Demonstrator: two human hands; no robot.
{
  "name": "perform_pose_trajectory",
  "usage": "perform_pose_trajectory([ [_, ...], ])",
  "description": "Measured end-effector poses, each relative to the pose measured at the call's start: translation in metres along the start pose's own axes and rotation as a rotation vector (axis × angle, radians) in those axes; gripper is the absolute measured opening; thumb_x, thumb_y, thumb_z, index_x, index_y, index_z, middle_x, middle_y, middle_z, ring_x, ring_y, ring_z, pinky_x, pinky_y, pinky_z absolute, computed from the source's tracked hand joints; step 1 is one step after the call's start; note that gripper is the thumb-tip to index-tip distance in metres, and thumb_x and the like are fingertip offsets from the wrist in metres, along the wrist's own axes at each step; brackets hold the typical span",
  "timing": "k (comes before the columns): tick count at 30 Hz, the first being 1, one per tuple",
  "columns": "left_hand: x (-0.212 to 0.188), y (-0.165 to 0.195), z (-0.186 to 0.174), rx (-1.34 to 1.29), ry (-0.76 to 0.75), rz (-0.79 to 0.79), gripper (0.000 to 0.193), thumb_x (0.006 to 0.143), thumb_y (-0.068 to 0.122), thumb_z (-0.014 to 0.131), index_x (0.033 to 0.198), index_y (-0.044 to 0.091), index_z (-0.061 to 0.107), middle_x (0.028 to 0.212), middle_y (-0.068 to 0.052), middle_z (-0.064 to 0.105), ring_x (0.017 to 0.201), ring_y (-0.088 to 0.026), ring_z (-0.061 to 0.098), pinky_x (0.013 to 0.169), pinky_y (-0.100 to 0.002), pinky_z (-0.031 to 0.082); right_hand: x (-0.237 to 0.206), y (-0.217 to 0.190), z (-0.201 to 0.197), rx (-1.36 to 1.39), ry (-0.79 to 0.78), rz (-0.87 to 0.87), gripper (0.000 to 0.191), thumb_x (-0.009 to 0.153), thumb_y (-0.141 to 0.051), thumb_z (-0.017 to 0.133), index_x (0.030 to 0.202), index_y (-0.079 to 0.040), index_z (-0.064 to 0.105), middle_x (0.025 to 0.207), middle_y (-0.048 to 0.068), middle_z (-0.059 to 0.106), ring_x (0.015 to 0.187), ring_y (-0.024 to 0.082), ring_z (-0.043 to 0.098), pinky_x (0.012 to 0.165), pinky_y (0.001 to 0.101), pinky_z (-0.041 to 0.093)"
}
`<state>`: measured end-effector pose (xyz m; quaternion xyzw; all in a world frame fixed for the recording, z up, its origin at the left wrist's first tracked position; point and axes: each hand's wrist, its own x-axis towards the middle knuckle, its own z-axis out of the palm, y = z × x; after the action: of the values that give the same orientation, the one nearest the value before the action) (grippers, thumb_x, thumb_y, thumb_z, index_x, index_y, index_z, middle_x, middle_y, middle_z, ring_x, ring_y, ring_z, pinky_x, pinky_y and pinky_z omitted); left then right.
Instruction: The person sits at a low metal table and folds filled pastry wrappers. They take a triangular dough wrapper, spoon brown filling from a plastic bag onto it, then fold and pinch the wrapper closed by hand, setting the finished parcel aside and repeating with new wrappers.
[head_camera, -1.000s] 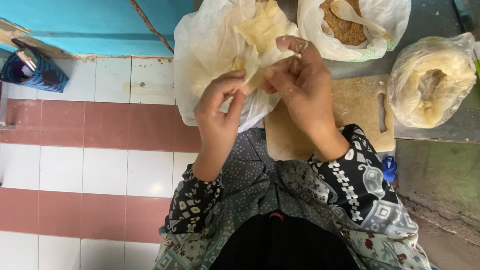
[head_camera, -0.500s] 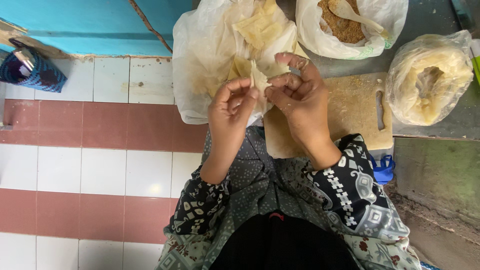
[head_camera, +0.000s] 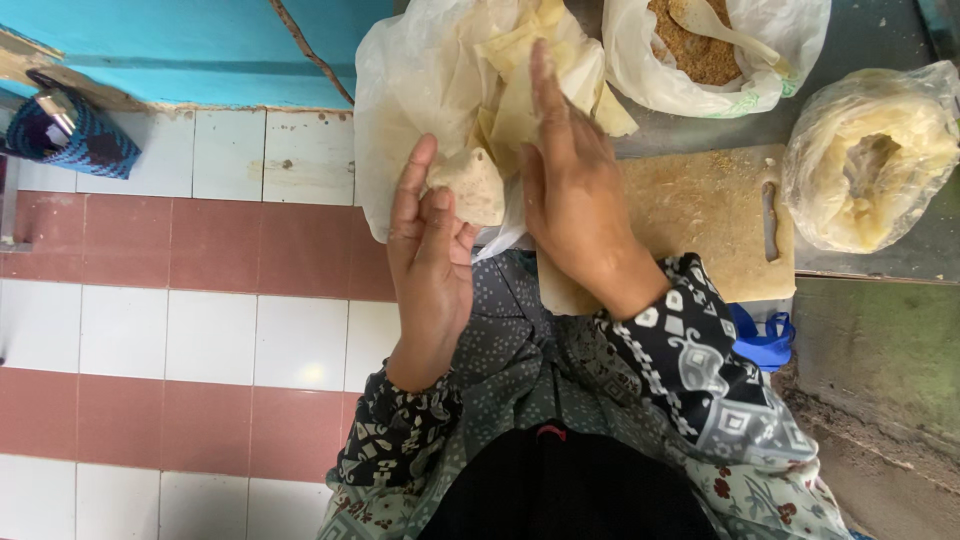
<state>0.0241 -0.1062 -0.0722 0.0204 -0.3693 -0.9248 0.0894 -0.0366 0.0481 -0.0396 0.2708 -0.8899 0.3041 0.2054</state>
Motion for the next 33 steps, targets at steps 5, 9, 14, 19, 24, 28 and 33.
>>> perform_pose_trajectory([
  [5,-0.011,-0.026,0.018,-0.093,0.031,-0.038,0.043,0.107,-0.002,0.052,0.149,0.001,0.042,0.136,-0.006,0.061,0.117,-0.010,0.063,0.099,-0.027,0.054,-0.024,-0.011,-0.008,0.430,-0.013,0.231,0.075,0.095,0.014,0.047,0.162,0.000,0.014,0.149,0.034,0.049,0.138,0.040,0.055,0.117,0.0425,0.047],
  [9,-0.013,-0.043,0.021,-0.100,-0.030,0.026,0.058,0.106,-0.009,0.057,0.159,0.005,0.038,0.148,-0.010,0.053,0.120,-0.013,0.060,0.095,-0.025,0.052,-0.040,0.001,-0.006,0.654,0.077,0.336,0.066,0.099,0.014,0.043,0.162,0.001,0.025,0.142,0.031,0.052,0.129,0.033,0.056,0.113,0.0403,0.048],
  [14,-0.013,-0.033,0.007,0.037,0.002,0.120,0.061,0.104,-0.011,0.054,0.160,0.006,0.034,0.153,-0.013,0.051,0.118,-0.014,0.062,0.097,-0.026,0.054,-0.047,0.018,-0.010,1.055,0.107,0.650,0.049,0.110,0.003,0.044,0.158,0.002,0.039,0.119,0.019,0.068,0.104,0.020,0.068,0.096,0.0347,0.057],
  [19,0.013,-0.007,-0.008,0.606,0.041,0.548,0.053,0.113,-0.012,0.051,0.159,0.007,0.032,0.164,-0.008,0.039,0.138,-0.013,0.054,0.111,-0.026,0.053,-0.031,0.029,-0.027,0.632,0.172,0.376,0.056,0.108,0.007,0.056,0.160,0.001,0.036,0.128,0.014,0.069,0.107,0.018,0.071,0.096,0.0329,0.062],
  [24,0.041,0.009,0.002,1.155,-0.060,0.492,0.057,0.108,-0.008,0.052,0.160,0.007,0.032,0.137,-0.009,0.071,0.127,-0.023,0.061,0.106,-0.030,0.047,-0.012,0.009,-0.016,0.204,-0.129,0.130,0.084,0.088,-0.002,0.079,0.158,0.002,0.031,0.104,0.014,0.074,0.096,0.021,0.072,0.084,0.0329,0.060],
  [28,0.039,0.009,0.013,1.606,0.016,0.941,0.043,0.100,-0.005,0.061,0.141,0.005,0.050,0.125,-0.020,0.066,0.117,-0.030,0.064,0.102,-0.034,0.052,-0.003,0.006,-0.002,0.018,-0.161,0.197,0.088,0.085,-0.002,0.079,0.158,0.001,0.032,0.098,0.014,0.075,0.083,0.026,0.069,0.073,0.0368,0.057],
  [33,0.009,-0.014,0.025,1.059,-0.060,0.494,0.021,0.106,0.007,0.068,0.127,0.007,0.068,0.117,-0.008,0.074,0.101,-0.014,0.075,0.086,-0.024,0.063,-0.014,0.036,-0.023,1.028,0.129,0.572,0.076,0.102,0.009,0.070,0.165,0.003,0.027,0.120,0.011,0.076,0.108,0.014,0.074,0.096,0.0264,0.061],
])
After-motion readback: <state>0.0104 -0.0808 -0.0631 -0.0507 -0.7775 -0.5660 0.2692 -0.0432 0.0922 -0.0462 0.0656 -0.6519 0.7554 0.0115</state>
